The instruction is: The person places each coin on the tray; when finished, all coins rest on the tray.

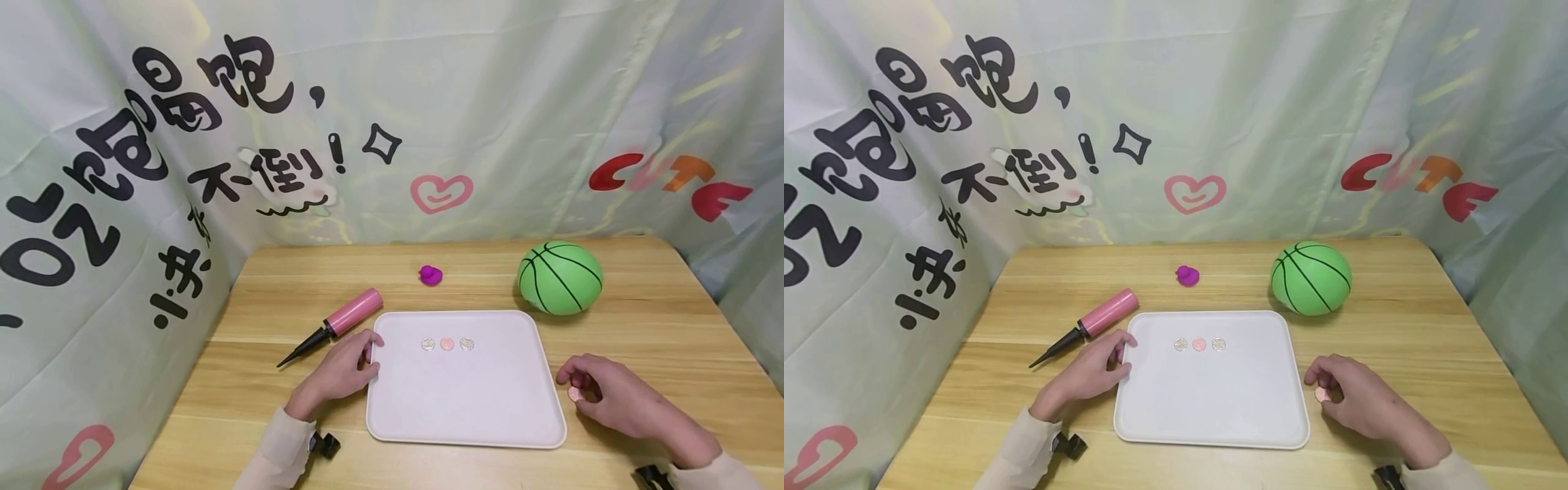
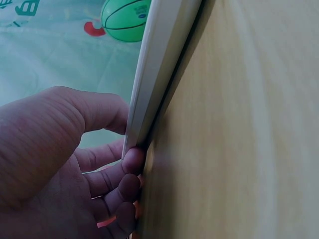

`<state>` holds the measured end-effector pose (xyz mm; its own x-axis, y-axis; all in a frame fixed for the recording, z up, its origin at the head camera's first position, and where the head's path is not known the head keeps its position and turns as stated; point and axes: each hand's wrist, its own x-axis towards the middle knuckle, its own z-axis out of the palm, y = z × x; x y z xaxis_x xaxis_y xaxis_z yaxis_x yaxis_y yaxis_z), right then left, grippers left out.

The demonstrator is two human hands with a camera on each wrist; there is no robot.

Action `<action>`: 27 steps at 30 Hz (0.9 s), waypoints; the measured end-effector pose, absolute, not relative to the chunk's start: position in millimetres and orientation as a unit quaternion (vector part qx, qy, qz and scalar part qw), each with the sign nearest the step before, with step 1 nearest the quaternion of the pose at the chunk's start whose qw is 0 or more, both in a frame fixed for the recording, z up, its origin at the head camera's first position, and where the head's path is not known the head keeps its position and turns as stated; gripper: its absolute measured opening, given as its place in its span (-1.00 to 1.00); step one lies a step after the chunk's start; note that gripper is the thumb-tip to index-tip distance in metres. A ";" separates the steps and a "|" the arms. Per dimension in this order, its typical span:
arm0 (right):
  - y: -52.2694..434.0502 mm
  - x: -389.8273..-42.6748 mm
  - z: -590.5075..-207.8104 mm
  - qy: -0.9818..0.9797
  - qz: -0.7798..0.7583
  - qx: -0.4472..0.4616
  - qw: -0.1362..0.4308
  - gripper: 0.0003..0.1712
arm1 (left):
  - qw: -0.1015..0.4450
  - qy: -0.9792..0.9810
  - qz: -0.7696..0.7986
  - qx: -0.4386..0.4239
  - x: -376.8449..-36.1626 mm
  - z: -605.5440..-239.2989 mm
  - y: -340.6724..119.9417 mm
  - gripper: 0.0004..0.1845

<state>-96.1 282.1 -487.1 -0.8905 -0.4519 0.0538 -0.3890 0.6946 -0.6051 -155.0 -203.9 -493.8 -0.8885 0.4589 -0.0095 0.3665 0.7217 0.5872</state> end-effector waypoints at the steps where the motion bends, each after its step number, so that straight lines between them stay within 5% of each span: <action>1: 281.7 -96.0 -487.0 0.921 -0.314 -0.227 0.047 -0.64 | 0.077 0.924 0.299 0.224 -155.0 -493.7 -204.1 -0.66; 8: 282.1 -97.5 -485.3 0.926 -0.294 -0.236 0.036 -0.65 | 0.073 0.925 0.298 0.222 -154.7 -491.8 -203.9 -0.66; 17: 287.2 -102.8 -478.4 0.916 -0.320 -0.216 0.109 -0.80 | 0.074 0.926 0.296 0.223 -154.7 -493.3 -203.8 -0.66; 27: 269.7 -108.9 -476.5 0.895 -0.373 -0.245 0.017 -0.68 | 0.074 0.927 0.291 0.223 -153.8 -493.2 -204.4 -0.64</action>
